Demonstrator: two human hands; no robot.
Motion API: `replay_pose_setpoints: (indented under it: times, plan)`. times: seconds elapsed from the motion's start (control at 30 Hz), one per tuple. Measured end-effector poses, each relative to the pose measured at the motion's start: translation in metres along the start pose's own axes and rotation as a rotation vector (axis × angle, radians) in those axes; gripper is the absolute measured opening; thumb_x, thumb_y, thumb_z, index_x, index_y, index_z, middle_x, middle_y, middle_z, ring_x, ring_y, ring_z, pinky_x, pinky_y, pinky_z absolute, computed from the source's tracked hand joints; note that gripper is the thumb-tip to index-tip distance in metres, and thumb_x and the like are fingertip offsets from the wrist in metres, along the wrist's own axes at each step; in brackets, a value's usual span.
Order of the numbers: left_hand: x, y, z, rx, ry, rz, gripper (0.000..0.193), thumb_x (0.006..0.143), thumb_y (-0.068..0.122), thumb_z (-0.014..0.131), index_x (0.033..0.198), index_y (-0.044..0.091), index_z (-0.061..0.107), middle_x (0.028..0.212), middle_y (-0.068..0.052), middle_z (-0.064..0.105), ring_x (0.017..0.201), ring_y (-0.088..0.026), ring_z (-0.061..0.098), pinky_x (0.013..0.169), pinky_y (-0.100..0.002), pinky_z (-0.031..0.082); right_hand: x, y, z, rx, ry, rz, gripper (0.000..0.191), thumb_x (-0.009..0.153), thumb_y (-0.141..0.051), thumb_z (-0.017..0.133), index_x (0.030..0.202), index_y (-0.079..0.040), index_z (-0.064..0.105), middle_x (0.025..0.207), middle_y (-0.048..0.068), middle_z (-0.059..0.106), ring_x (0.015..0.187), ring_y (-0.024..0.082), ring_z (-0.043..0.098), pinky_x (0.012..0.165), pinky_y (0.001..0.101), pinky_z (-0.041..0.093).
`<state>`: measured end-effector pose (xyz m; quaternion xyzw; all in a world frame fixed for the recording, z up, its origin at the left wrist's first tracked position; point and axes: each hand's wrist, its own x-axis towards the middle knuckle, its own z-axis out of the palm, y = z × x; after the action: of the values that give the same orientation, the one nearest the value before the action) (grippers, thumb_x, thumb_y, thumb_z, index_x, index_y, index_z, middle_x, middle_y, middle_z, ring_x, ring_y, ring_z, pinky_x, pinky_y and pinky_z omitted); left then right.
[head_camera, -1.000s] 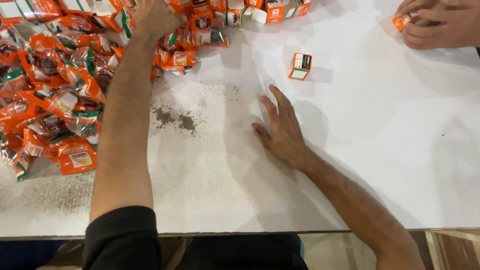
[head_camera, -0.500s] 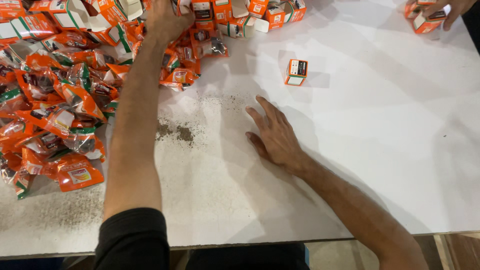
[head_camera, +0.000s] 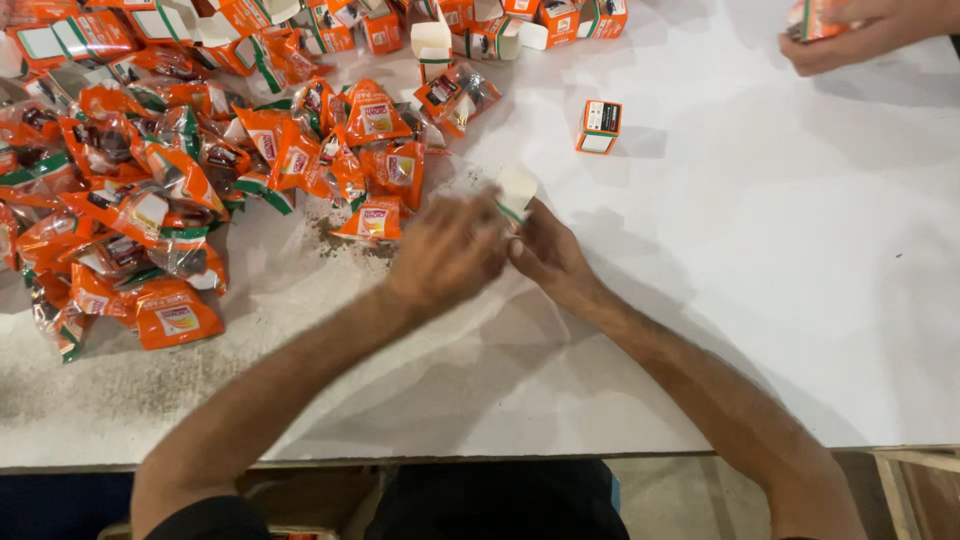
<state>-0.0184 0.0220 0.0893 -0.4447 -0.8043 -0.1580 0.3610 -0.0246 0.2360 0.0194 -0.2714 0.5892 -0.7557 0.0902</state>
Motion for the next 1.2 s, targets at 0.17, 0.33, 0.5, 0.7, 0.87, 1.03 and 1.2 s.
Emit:
replay_pose_setpoints:
  times: [0.17, 0.33, 0.5, 0.7, 0.87, 1.03, 1.2]
  plan:
    - [-0.053, 0.021, 0.001, -0.107, -0.074, -0.222, 0.066, 0.083, 0.031, 0.079, 0.131, -0.004, 0.052, 0.139, -0.021, 0.055, 0.114, -0.039, 0.063, 0.094, -0.050, 0.051, -0.017, -0.007, 0.002, -0.561, 0.061, -0.090, 0.071, 0.096, -0.005, 0.071, 0.155, 0.002, 0.033, 0.138, 0.019, 0.062, 0.130, 0.029, 0.060, 0.109, 0.0401, 0.049]
    - [-0.059, -0.035, -0.012, 0.282, -0.318, -0.690, 0.042, 0.095, 0.024, 0.077, 0.126, 0.003, 0.058, 0.120, -0.022, 0.058, 0.095, -0.039, 0.069, 0.071, -0.049, 0.057, -0.016, -0.009, 0.010, -0.693, -0.068, -0.002, 0.067, 0.099, -0.006, 0.067, 0.154, 0.004, 0.029, 0.136, 0.021, 0.061, 0.121, 0.029, 0.068, 0.101, 0.0390, 0.055]
    - [-0.089, -0.059, -0.003, 0.180, -0.446, -0.710, 0.069, 0.074, 0.026, 0.085, 0.130, 0.001, 0.054, 0.117, -0.028, 0.058, 0.087, -0.045, 0.068, 0.064, -0.052, 0.056, -0.014, -0.008, 0.010, -0.658, -0.128, 0.074, 0.064, 0.098, -0.006, 0.065, 0.152, 0.003, 0.031, 0.131, 0.019, 0.064, 0.120, 0.028, 0.070, 0.096, 0.0387, 0.056]
    - [-0.120, -0.081, -0.029, 0.231, -0.694, -0.474, 0.059, 0.076, 0.025, 0.082, 0.123, 0.003, 0.056, 0.114, -0.030, 0.061, 0.078, -0.039, 0.072, 0.064, -0.048, 0.058, -0.011, -0.005, 0.001, -0.710, -0.173, -0.072, 0.053, 0.095, -0.006, 0.070, 0.142, 0.002, 0.046, 0.132, 0.020, 0.058, 0.119, 0.032, 0.063, 0.099, 0.0399, 0.056]
    - [-0.090, -0.029, -0.012, -0.115, -0.149, -0.521, 0.032, 0.091, 0.018, 0.080, 0.116, 0.008, 0.064, 0.093, -0.014, 0.075, 0.079, -0.033, 0.072, 0.063, -0.046, 0.055, -0.007, 0.001, -0.004, -0.923, -0.123, -0.126, 0.054, 0.084, -0.010, 0.081, 0.131, 0.001, 0.057, 0.132, 0.021, 0.063, 0.121, 0.041, 0.060, 0.099, 0.0460, 0.051]
    - [-0.069, 0.023, 0.027, -0.334, 0.152, -0.160, 0.045, 0.086, 0.007, 0.079, 0.125, -0.001, 0.057, 0.112, -0.018, 0.069, 0.094, -0.033, 0.072, 0.084, -0.045, 0.061, -0.008, 0.010, -0.016, -0.904, -0.151, -0.176, 0.059, 0.079, 0.000, 0.075, 0.135, 0.003, 0.054, 0.134, 0.024, 0.061, 0.124, 0.043, 0.059, 0.103, 0.0457, 0.051]
    - [-0.059, 0.020, 0.049, -0.092, 0.119, 0.047, 0.054, 0.077, 0.003, 0.079, 0.125, -0.003, 0.056, 0.128, -0.021, 0.069, 0.119, -0.037, 0.063, 0.110, -0.057, 0.051, -0.012, 0.019, -0.028, -0.871, -0.163, -0.057, 0.070, 0.069, 0.005, 0.064, 0.138, 0.004, 0.052, 0.134, 0.023, 0.063, 0.123, 0.041, 0.061, 0.103, 0.0457, 0.051]
